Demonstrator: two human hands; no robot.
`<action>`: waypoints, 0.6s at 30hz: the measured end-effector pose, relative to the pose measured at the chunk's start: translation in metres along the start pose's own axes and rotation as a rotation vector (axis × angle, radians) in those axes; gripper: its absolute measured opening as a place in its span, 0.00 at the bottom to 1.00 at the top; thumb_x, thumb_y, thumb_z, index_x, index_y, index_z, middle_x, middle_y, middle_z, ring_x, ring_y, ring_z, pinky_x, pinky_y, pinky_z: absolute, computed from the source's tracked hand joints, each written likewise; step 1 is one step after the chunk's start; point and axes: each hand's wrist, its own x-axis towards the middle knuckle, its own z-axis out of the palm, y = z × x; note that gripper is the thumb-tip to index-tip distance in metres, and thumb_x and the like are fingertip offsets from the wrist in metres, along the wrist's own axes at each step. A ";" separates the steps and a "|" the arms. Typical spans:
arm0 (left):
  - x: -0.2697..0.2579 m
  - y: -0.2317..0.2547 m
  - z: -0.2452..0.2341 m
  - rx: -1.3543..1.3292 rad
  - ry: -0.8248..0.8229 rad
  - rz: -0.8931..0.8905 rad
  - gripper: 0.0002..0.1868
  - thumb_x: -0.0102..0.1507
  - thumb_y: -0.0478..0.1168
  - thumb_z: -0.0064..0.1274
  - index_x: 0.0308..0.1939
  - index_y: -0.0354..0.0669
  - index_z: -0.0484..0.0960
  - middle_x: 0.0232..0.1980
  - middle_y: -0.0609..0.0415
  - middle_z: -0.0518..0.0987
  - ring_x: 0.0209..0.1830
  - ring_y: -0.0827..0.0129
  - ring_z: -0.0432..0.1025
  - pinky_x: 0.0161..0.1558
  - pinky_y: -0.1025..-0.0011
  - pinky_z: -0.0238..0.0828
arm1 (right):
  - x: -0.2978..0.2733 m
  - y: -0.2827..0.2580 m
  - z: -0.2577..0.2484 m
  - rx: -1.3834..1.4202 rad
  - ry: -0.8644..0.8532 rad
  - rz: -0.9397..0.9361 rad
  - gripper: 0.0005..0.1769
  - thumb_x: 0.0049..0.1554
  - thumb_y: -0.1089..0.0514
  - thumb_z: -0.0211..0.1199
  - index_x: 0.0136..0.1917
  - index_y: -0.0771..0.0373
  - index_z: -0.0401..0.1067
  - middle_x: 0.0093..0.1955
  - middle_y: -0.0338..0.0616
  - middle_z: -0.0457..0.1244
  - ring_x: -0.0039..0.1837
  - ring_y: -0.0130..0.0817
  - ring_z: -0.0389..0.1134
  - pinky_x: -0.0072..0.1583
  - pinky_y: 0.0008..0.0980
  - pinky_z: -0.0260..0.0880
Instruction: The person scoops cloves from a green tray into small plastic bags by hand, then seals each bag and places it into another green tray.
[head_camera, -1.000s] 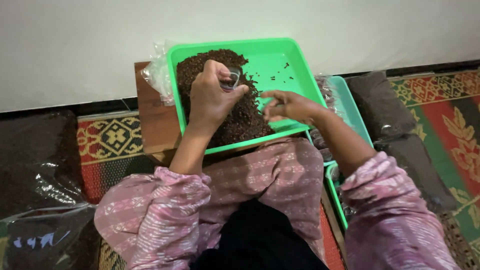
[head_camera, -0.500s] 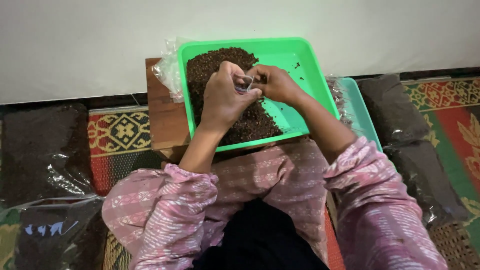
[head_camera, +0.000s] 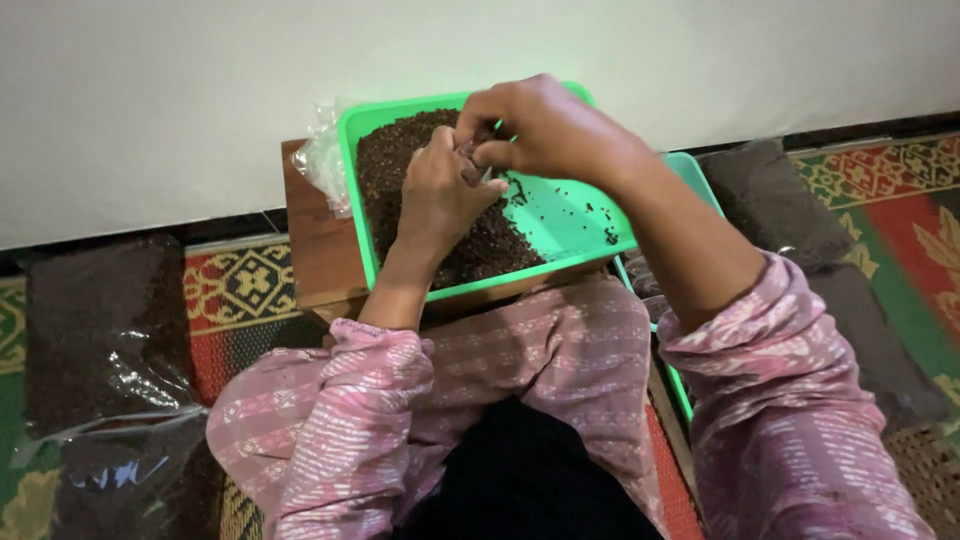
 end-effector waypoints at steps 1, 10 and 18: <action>0.001 0.002 0.000 0.000 -0.003 0.006 0.30 0.47 0.39 0.75 0.44 0.40 0.71 0.28 0.56 0.75 0.30 0.58 0.72 0.39 0.62 0.71 | 0.001 -0.002 0.001 0.000 0.006 0.003 0.11 0.48 0.64 0.70 0.45 0.53 0.79 0.41 0.33 0.72 0.39 0.30 0.71 0.42 0.34 0.69; -0.007 -0.013 -0.007 -0.082 -0.018 0.015 0.30 0.51 0.50 0.73 0.44 0.41 0.71 0.39 0.52 0.78 0.37 0.58 0.72 0.44 0.60 0.69 | -0.035 0.070 0.019 0.093 0.065 0.030 0.13 0.59 0.62 0.65 0.57 0.68 0.77 0.39 0.42 0.71 0.32 0.31 0.70 0.36 0.31 0.69; -0.010 -0.008 -0.019 -0.081 -0.092 -0.099 0.38 0.47 0.42 0.76 0.53 0.48 0.66 0.38 0.51 0.80 0.44 0.46 0.74 0.48 0.52 0.73 | -0.089 0.192 0.114 0.044 -0.207 0.648 0.32 0.51 0.41 0.69 0.68 0.43 0.73 0.56 0.32 0.72 0.59 0.39 0.73 0.63 0.45 0.70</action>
